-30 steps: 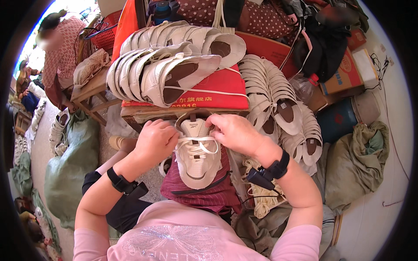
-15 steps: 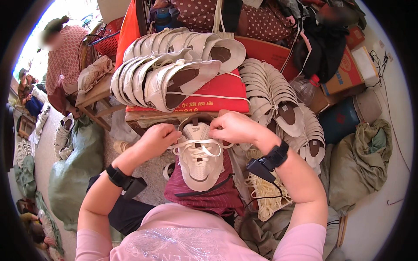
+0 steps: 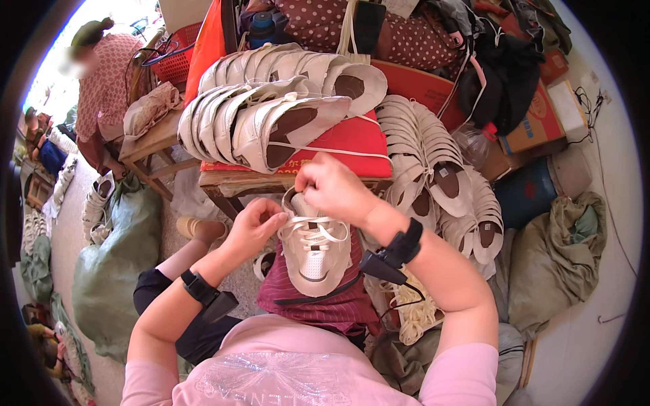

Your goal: Lacing a white athletic shoe in a shoe manufacturing environment.

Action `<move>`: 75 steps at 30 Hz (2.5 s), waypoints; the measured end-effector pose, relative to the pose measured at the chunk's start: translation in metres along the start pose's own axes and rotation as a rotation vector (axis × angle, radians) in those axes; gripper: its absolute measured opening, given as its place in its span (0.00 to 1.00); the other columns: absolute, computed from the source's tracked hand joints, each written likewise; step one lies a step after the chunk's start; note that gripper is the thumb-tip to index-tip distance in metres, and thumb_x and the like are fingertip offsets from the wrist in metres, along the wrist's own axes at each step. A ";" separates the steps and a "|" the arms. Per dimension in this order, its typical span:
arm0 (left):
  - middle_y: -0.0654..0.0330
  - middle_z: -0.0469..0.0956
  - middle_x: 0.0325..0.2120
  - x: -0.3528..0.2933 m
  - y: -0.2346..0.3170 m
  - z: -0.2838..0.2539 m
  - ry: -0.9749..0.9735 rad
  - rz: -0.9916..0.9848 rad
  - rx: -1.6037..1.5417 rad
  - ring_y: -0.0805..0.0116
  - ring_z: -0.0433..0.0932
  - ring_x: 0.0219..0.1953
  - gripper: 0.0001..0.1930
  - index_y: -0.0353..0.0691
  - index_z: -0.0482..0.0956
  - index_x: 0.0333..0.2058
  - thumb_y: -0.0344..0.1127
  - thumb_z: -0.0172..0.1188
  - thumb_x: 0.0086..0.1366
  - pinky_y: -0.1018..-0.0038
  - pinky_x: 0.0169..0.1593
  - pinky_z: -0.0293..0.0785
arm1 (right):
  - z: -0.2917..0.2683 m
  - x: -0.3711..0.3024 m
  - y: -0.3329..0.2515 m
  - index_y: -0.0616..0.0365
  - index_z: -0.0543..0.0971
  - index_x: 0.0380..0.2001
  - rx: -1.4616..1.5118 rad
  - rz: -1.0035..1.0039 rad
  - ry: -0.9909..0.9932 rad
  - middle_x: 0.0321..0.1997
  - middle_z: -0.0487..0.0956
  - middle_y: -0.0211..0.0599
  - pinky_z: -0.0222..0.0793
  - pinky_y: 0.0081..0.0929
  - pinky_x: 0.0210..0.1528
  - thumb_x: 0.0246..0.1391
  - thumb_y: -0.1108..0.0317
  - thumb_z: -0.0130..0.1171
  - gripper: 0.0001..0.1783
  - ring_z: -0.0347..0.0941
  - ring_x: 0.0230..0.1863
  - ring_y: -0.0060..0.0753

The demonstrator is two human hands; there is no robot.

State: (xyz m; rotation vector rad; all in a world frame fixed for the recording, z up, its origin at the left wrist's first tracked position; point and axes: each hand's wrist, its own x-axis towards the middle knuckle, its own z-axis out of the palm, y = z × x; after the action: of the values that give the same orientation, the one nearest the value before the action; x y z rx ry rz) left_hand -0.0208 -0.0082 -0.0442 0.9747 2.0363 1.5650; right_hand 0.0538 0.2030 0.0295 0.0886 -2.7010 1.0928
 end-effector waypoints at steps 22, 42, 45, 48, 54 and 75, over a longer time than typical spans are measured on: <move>0.49 0.80 0.41 -0.065 -0.198 -0.017 -0.781 -0.158 0.801 0.48 0.81 0.42 0.17 0.51 0.78 0.50 0.29 0.55 0.62 0.55 0.43 0.77 | 0.047 -0.022 0.030 0.58 0.77 0.33 0.388 0.248 0.530 0.23 0.74 0.21 0.60 0.16 0.25 0.61 0.74 0.60 0.02 0.65 0.23 0.12; 0.46 0.82 0.29 -0.055 -0.128 -0.100 -0.678 -0.220 0.802 0.45 0.82 0.36 0.13 0.38 0.82 0.34 0.42 0.58 0.63 0.54 0.40 0.78 | 0.027 -0.012 0.021 0.59 0.75 0.43 0.965 0.481 0.589 0.23 0.73 0.28 0.64 0.19 0.25 0.66 0.64 0.53 0.10 0.69 0.21 0.20; 0.48 0.81 0.24 -0.068 -0.072 -0.128 -0.429 -0.125 0.778 0.45 0.82 0.32 0.12 0.39 0.80 0.32 0.42 0.61 0.62 0.56 0.38 0.78 | 0.049 -0.016 0.000 0.59 0.75 0.44 -0.028 -0.086 0.647 0.28 0.76 0.31 0.69 0.29 0.35 0.62 0.64 0.57 0.11 0.74 0.29 0.30; 0.52 0.79 0.20 -0.076 -0.017 -0.139 -0.338 0.035 0.889 0.49 0.81 0.26 0.06 0.41 0.79 0.33 0.37 0.60 0.62 0.59 0.34 0.76 | 0.053 -0.033 -0.033 0.60 0.74 0.50 -0.286 -0.594 0.191 0.40 0.78 0.35 0.68 0.41 0.51 0.53 0.63 0.64 0.23 0.74 0.44 0.40; 0.51 0.77 0.21 -0.095 0.090 -0.128 -0.292 0.197 0.724 0.48 0.78 0.25 0.04 0.37 0.77 0.32 0.30 0.61 0.60 0.61 0.33 0.76 | 0.103 -0.034 -0.047 0.57 0.74 0.50 -0.104 -0.599 -0.027 0.44 0.77 0.37 0.66 0.42 0.57 0.45 0.62 0.69 0.28 0.73 0.48 0.45; 0.44 0.59 0.61 -0.023 0.042 0.011 0.131 0.271 0.116 0.50 0.63 0.63 0.34 0.37 0.58 0.65 0.37 0.62 0.64 0.60 0.65 0.62 | -0.005 -0.095 0.002 0.66 0.77 0.50 1.324 0.698 0.162 0.47 0.83 0.39 0.75 0.28 0.53 0.66 0.58 0.57 0.21 0.80 0.47 0.29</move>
State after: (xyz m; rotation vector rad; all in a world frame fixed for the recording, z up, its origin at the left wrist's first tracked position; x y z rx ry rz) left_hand 0.0140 -0.0119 -0.0095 1.2680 2.1782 1.7004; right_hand 0.1464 0.2052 0.0097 -0.7129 -1.3987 2.6891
